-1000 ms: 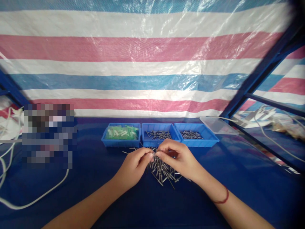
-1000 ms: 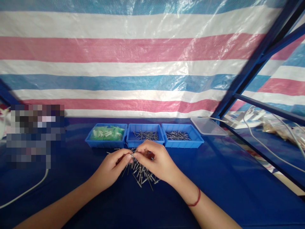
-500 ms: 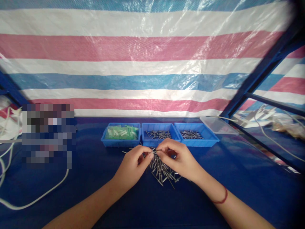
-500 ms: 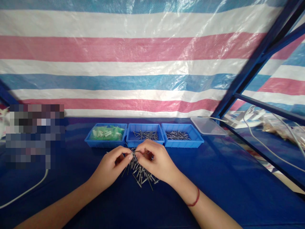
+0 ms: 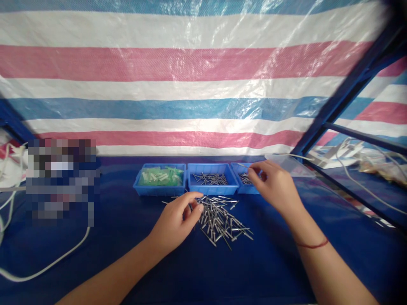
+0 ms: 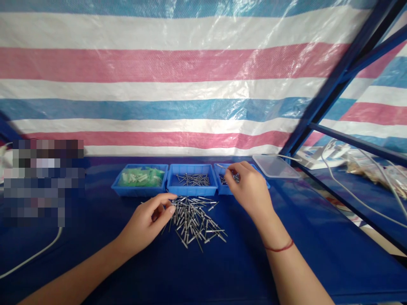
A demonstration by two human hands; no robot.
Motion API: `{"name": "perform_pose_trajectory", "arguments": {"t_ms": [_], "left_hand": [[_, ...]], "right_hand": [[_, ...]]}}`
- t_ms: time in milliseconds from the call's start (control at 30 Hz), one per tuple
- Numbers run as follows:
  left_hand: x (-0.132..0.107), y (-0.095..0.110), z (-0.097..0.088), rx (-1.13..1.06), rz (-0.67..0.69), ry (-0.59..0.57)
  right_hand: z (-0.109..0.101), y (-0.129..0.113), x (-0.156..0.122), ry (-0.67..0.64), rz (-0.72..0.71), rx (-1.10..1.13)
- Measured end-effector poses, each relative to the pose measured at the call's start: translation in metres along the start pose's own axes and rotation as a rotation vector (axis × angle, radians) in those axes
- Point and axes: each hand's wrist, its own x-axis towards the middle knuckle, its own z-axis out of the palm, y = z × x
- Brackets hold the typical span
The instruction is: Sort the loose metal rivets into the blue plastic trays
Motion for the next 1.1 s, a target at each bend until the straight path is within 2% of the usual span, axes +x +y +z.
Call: {"name": "perform_pose_trajectory", "arguments": {"t_ms": [100, 200, 267, 367, 400, 467, 700, 800, 900, 1100], "left_hand": [[0.000, 0.000, 0.000, 0.026, 0.015, -0.032], [0.001, 0.001, 0.000, 0.048, 0.020, -0.062], [0.001, 0.001, -0.001, 0.061, 0.017, -0.078], [0.002, 0.001, -0.001, 0.075, 0.010, -0.097], [0.002, 0.001, -0.001, 0.077, 0.008, -0.101], [0.002, 0.001, -0.002, 0.076, 0.007, -0.113], [0.002, 0.001, -0.001, 0.065, 0.013, -0.150], [0.002, 0.000, 0.000, 0.070, 0.012, -0.149], [0.002, 0.000, 0.001, 0.070, 0.015, -0.148], [0.001, 0.001, 0.002, 0.016, 0.003, -0.176]], "right_hand": [[0.003, 0.010, 0.001, -0.030, 0.019, -0.096], [0.001, -0.006, 0.000, -0.093, -0.032, 0.052], [-0.003, -0.023, -0.003, -0.295, -0.124, 0.247], [-0.007, -0.040, -0.010, -0.719, -0.259, 0.448], [-0.007, -0.042, -0.012, -0.819, -0.287, 0.468], [-0.004, -0.041, -0.015, -0.908, -0.318, 0.465], [0.005, -0.033, -0.015, -0.882, -0.318, 0.423], [0.007, -0.037, -0.014, -0.819, -0.313, 0.440], [0.008, -0.044, -0.014, -0.737, -0.252, 0.485], [0.014, -0.063, -0.021, -0.686, -0.081, 0.682]]}}
